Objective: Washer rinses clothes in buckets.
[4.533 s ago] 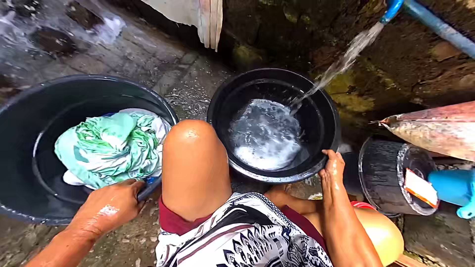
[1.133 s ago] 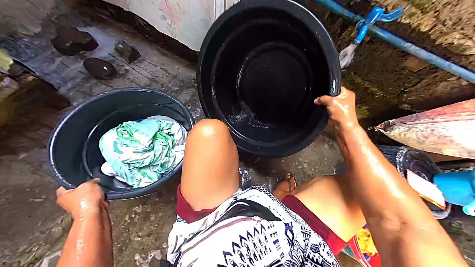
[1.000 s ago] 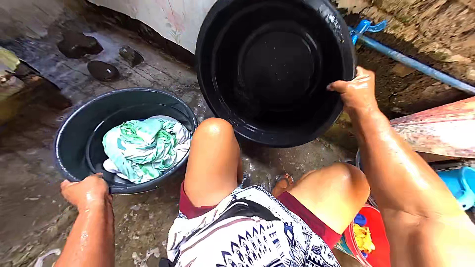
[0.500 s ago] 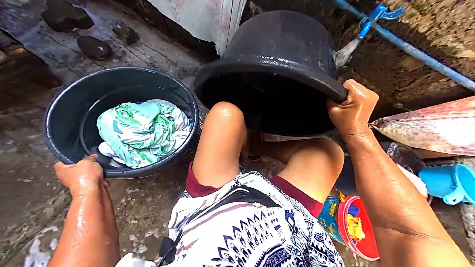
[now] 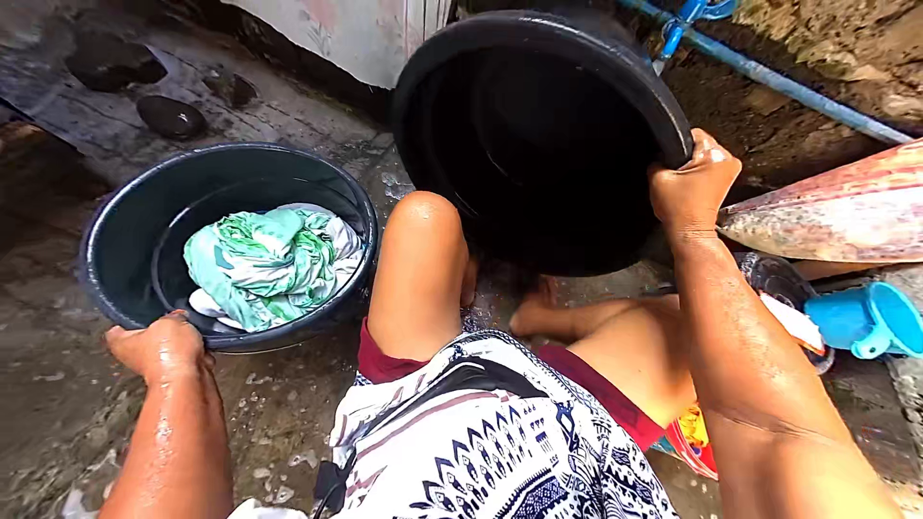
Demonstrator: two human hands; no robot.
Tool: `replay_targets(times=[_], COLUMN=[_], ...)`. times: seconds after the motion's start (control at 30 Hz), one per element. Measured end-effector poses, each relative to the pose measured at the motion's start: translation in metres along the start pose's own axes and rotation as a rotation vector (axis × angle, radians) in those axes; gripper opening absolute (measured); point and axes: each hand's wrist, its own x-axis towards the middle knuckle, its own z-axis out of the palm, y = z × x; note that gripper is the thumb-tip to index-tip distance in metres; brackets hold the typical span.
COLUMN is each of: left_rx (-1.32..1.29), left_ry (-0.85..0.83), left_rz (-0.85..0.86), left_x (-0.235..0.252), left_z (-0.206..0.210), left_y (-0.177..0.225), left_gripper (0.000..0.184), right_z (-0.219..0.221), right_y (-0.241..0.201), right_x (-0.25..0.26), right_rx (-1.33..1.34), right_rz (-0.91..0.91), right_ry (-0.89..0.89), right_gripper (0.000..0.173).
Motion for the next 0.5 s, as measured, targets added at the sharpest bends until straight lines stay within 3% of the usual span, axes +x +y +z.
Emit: replay_targets(times=[0.13, 0.3, 0.5], left_rx=[-0.011, -0.133, -0.429], left_ry=[0.028, 0.040, -0.160], left_rz=[0.020, -0.033, -0.071], left_x=[0.012, 0.009, 0.001], left_z=[0.001, 0.007, 0.002], left_y=[-0.010, -0.011, -0.014], left_gripper=[0.063, 0.063, 0.042], right_z=[0.017, 0.057, 0.099], right_y=[0.026, 0.070, 0.120], right_x=[-0.018, -0.086, -0.171], right_rx=[0.318, 0.750, 0.906], right_rz=[0.405, 0.893, 1.453], right_ry=[-0.140, -0.069, -0.024], right_gripper=[0.037, 0.051, 0.052])
